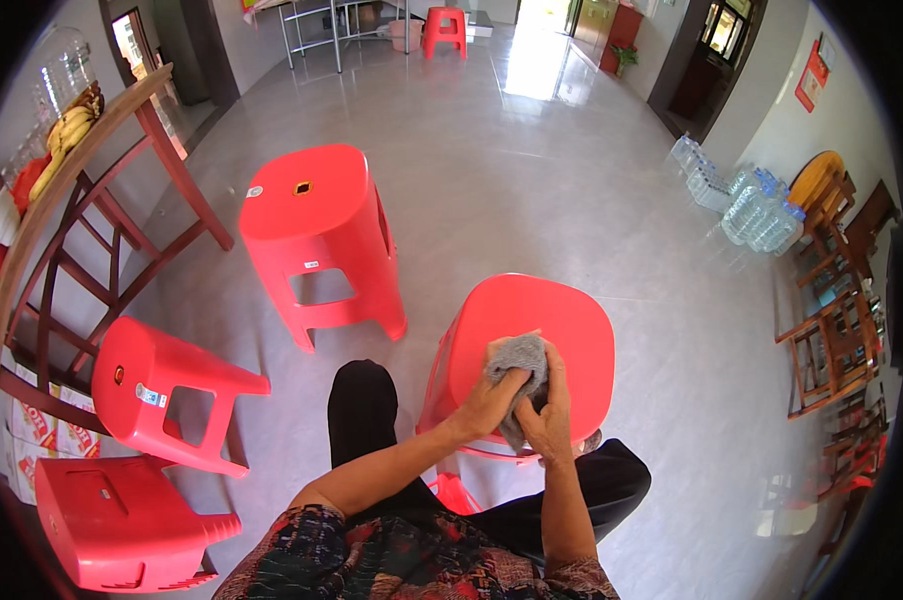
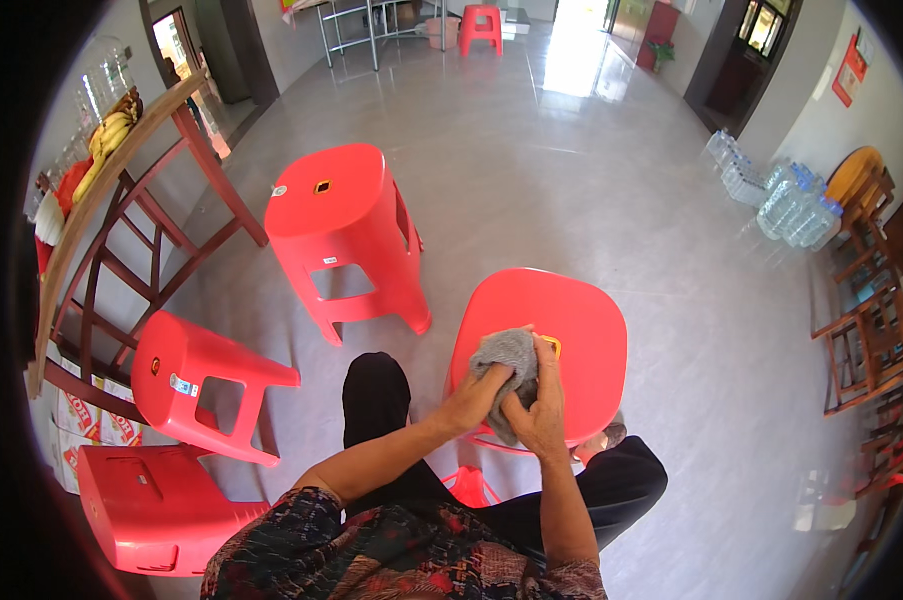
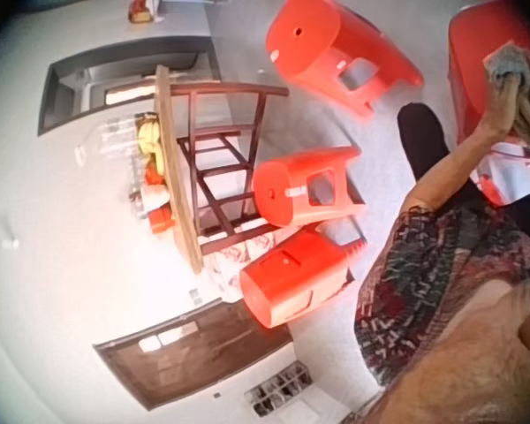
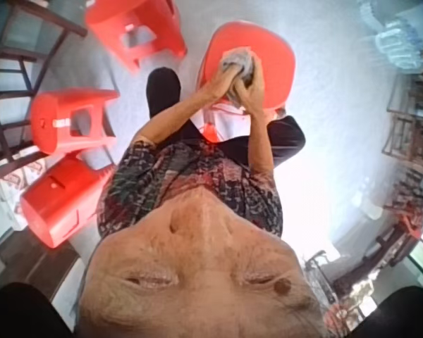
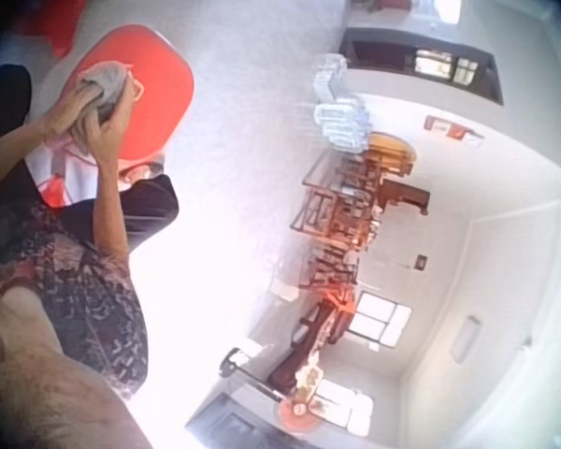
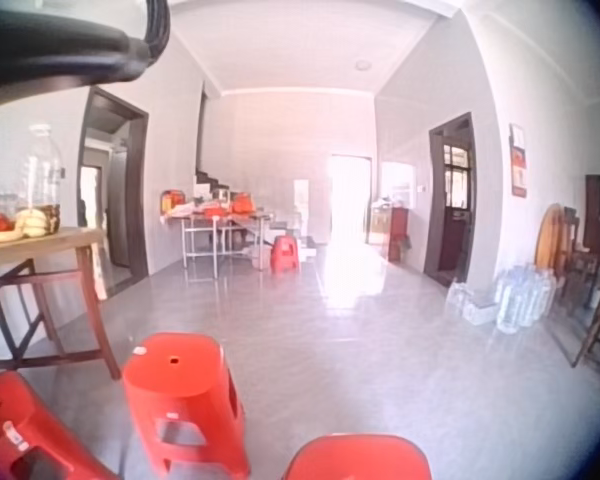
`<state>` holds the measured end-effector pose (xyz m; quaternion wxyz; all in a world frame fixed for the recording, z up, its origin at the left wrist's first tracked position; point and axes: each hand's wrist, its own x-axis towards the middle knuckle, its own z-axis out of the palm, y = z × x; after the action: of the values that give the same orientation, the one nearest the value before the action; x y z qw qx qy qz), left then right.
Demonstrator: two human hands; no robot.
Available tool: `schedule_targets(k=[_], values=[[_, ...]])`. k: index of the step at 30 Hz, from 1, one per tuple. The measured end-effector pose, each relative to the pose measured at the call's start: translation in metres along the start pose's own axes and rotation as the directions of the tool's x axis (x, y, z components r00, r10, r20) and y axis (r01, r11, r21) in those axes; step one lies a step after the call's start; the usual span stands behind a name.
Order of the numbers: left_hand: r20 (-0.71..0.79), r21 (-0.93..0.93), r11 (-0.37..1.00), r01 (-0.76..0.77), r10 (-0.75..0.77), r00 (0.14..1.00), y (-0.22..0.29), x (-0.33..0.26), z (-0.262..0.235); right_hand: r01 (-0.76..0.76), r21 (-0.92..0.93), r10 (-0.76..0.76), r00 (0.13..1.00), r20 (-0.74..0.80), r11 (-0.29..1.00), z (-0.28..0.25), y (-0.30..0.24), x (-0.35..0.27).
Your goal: The person sits on the floor and wipes a red plastic stool with a grey cloth. They clean the top surface, sides, and legs of the stool, rotating it to access all areas. The person then places the stool upright and repeats the wiping process on another red stool.
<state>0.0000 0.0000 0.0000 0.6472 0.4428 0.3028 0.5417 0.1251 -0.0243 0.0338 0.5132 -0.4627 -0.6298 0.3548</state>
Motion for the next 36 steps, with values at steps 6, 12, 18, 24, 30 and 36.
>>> schedule_targets(k=[6,12,18,24,30,36], values=[[0.079,0.448,0.876,0.177,-0.236,0.968,0.027,-0.005,-0.007,-0.030,0.105,0.057,0.962,-0.266,0.994,-0.034,0.024,-0.014],[-0.089,0.971,0.239,0.022,0.274,0.958,-0.012,0.011,-0.036,-0.132,-0.781,-0.041,0.979,-0.197,0.610,-0.087,0.052,-0.004],[0.026,0.993,-0.119,0.000,0.218,0.976,-0.036,0.008,-0.045,0.153,-0.754,-0.069,0.988,0.142,0.639,-0.046,0.065,-0.012],[0.001,1.000,-0.023,0.004,0.216,0.976,-0.039,0.008,-0.036,0.175,-0.835,-0.054,0.984,0.172,0.521,-0.018,0.066,-0.010],[0.007,0.999,0.051,-0.021,0.266,0.964,-0.035,0.009,-0.044,0.116,-0.913,-0.095,0.992,0.086,0.391,-0.003,0.098,0.052],[0.000,0.997,0.073,-0.021,0.280,0.960,-0.035,0.007,-0.041,-0.034,-0.962,-0.005,0.999,-0.037,0.270,0.001,0.137,0.131]])
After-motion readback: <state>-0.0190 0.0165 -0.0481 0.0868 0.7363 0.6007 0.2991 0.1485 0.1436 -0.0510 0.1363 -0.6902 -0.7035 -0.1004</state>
